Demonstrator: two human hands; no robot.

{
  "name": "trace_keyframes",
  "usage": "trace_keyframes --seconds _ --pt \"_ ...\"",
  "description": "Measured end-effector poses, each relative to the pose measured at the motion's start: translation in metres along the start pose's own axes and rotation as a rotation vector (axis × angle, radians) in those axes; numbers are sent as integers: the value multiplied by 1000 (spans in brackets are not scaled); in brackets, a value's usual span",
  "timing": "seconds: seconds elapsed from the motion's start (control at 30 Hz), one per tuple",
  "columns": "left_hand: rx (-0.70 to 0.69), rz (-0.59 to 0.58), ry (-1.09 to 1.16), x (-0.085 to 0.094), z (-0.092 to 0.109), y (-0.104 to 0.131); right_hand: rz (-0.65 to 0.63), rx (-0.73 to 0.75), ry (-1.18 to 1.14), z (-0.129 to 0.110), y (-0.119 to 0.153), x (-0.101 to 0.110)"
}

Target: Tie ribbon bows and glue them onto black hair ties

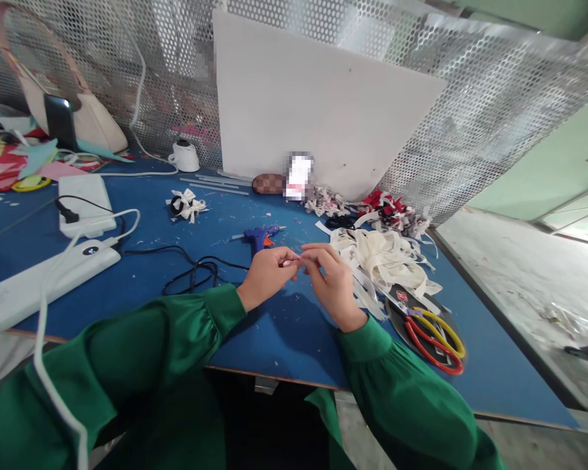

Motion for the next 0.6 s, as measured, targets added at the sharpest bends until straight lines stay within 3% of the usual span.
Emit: trace_keyframes --seconds 0.2,0.4,0.6 --pt "-87 18 -203 0 13 3 -88 -145 60 14 -3 -8" --pt "-95 40 -227 2 15 4 45 -117 105 13 -1 2" --pt "-88 41 -207 2 13 3 23 -23 179 5 -1 3"
Point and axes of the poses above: each hand's wrist, its own y-axis away from the middle knuckle, its own x-axis out of the back of the hand, z = x × y, the point moved 8 cm from there along -y, towards the middle knuckle, and after that the axes turned 15 degrees about -z, right-handed, at the moved point
